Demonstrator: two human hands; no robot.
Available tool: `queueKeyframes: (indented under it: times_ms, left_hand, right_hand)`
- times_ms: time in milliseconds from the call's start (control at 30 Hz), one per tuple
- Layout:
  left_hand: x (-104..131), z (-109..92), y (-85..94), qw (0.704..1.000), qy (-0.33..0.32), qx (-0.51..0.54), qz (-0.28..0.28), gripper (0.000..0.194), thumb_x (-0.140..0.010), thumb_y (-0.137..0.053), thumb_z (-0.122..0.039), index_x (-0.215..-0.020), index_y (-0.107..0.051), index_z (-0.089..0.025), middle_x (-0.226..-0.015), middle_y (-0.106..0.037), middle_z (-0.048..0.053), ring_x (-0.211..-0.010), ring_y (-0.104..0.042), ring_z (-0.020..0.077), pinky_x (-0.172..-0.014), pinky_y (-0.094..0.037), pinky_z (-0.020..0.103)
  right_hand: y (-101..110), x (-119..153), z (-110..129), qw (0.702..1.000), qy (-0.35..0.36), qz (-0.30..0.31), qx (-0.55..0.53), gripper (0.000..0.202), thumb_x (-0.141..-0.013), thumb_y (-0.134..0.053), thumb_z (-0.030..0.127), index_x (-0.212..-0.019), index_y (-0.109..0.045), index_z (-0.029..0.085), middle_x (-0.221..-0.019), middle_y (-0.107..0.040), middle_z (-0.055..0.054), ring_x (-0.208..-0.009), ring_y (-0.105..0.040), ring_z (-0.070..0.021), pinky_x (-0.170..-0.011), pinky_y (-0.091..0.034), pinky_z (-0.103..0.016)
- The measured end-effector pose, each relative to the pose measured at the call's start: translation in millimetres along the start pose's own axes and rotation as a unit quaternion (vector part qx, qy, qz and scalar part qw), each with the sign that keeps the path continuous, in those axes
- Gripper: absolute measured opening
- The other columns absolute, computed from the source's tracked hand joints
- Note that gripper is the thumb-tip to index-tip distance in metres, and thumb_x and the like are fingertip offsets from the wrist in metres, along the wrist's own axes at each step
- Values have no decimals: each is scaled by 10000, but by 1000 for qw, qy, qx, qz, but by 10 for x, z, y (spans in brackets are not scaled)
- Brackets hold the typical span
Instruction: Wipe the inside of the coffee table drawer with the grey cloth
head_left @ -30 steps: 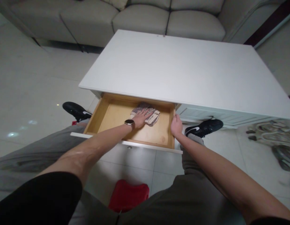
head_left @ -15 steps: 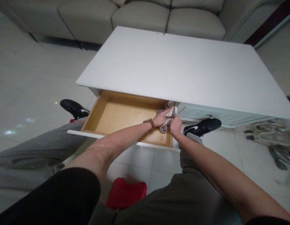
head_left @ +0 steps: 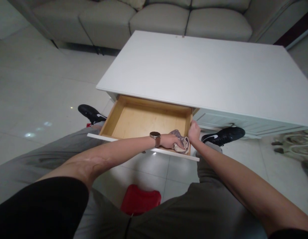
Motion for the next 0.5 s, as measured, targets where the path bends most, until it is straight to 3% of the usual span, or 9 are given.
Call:
queueKeyframes:
  times_ms: [133, 200, 367, 500]
  left_hand:
    - [105, -28, 316, 998, 44, 4, -35, 730, -713, -488, 24, -1349, -657, -294, -1302, -699, 24, -1070, -671, 188, -892, -465, 238]
    - [173, -137, 403, 998, 42, 3, -45, 737, -723, -482, 6, -1369, -638, -316, -1292, -705, 8, -1016, -683, 186, -860, -468, 240]
    - [298, -508, 359, 999, 4, -32, 2, 621, -761, -514, -44, -1254, -711, -366, -1151, -761, -17, -891, -687, 185, -778, -459, 250]
    - [564, -529, 408, 996, 50, -63, 31, 570, -743, -544, -44, -1149, -759, -382, -1042, -783, -19, -860, -688, 190, -751, -458, 254]
  right_hand:
    - [9, -13, -13, 999, -14, -6, -31, 510, -996, -194, 299, -1181, -651, 167, -1146, -685, -149, -988, -591, -246, -829, -411, -310]
    - [-5, -25, -19, 999, -16, -5, -41, 514, -992, -192, 306, -1165, -657, 171, -1149, -684, -145, -990, -585, -247, -828, -407, -313]
    - [-24, -31, -70, 998, -35, -13, -53, 493, -983, -230, 357, -1168, -656, 193, -1110, -691, -114, -981, -579, -248, -814, -407, -305]
    - [-52, -28, -87, 998, -39, -4, -57, 478, -983, -253, 376, -1185, -650, 203, -1117, -689, -107, -995, -580, -252, -825, -410, -310]
Point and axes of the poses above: each hand's wrist, its own x-axis away from the middle knuckle, its own y-axis out of the back of the hand, z = x × y, the point moved 9 cm from there along -x, towards the middle knuckle
